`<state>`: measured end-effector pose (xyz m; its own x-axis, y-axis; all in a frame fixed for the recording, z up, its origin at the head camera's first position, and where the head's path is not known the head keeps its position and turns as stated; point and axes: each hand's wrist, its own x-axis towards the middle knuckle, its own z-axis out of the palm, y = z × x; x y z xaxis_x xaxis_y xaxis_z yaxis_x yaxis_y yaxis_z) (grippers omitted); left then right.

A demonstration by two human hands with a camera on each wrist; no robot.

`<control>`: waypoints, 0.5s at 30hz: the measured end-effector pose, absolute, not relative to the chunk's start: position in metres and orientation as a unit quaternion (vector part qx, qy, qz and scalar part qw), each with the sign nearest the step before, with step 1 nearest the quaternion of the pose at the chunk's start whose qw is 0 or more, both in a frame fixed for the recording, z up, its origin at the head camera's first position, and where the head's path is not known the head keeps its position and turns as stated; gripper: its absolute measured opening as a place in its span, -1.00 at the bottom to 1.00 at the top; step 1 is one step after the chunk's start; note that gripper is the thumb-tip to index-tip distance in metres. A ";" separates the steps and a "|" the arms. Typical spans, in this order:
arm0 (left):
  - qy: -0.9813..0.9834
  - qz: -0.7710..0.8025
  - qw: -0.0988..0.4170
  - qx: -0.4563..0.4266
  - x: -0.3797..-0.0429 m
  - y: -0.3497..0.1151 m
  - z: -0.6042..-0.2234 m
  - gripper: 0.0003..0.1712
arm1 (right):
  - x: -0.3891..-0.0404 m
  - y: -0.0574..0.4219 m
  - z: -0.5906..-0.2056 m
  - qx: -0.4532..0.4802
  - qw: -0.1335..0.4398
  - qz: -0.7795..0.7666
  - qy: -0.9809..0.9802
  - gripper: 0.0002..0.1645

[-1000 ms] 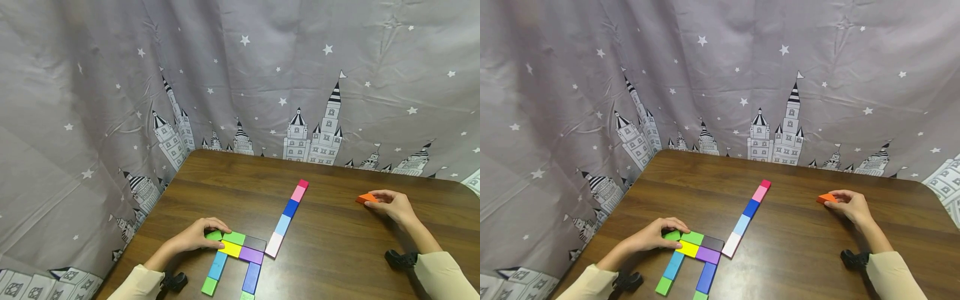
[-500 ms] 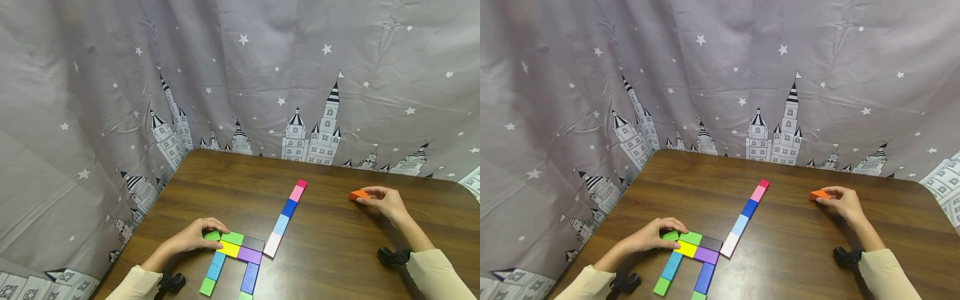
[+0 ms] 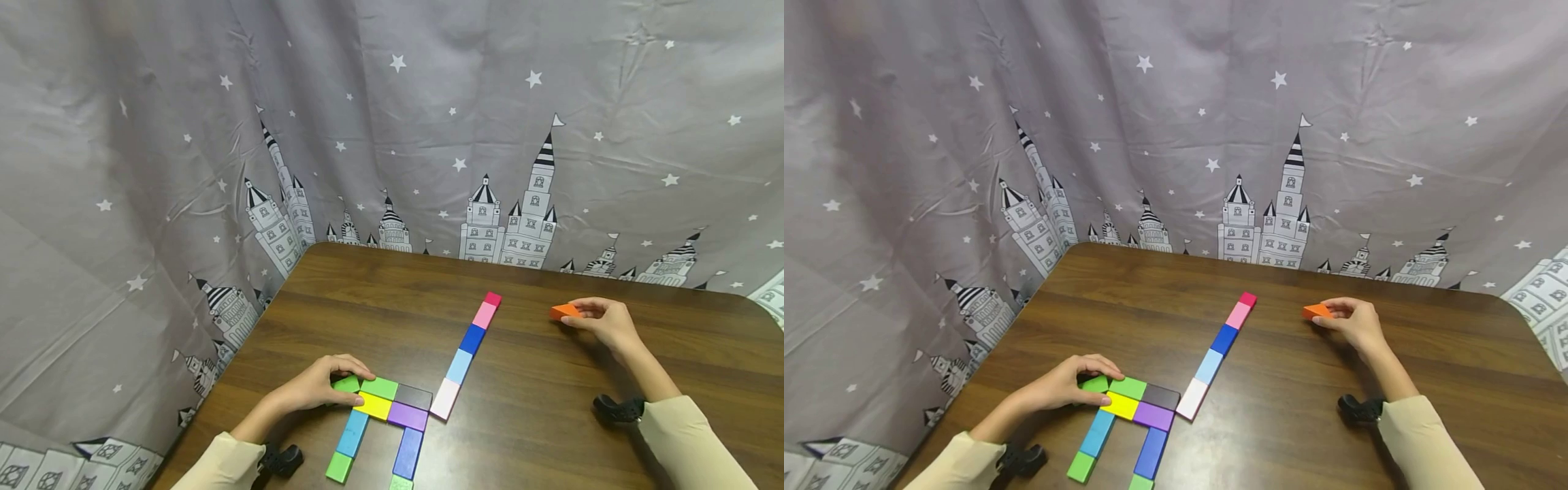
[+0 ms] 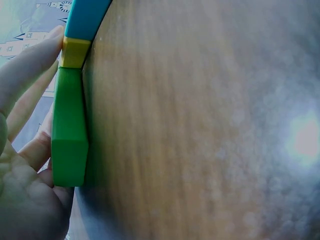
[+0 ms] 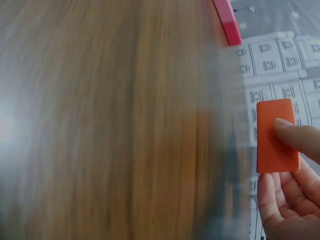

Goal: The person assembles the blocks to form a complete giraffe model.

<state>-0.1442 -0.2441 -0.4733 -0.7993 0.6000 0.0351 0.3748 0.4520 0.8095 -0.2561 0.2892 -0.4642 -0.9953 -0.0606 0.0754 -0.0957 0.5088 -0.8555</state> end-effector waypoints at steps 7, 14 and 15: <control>0.843 0.435 0.128 0.290 -0.145 -0.244 -0.474 -0.60 | -0.263 0.267 -0.466 0.040 0.011 0.502 -0.864 -0.41; 0.840 0.439 0.132 0.291 -0.146 -0.245 -0.476 -0.59 | -0.268 0.243 -0.465 0.033 0.010 0.513 -0.858 -0.45; 0.839 0.440 0.132 0.291 -0.146 -0.245 -0.477 -0.59 | -0.269 0.240 -0.465 0.033 0.009 0.513 -0.858 -0.45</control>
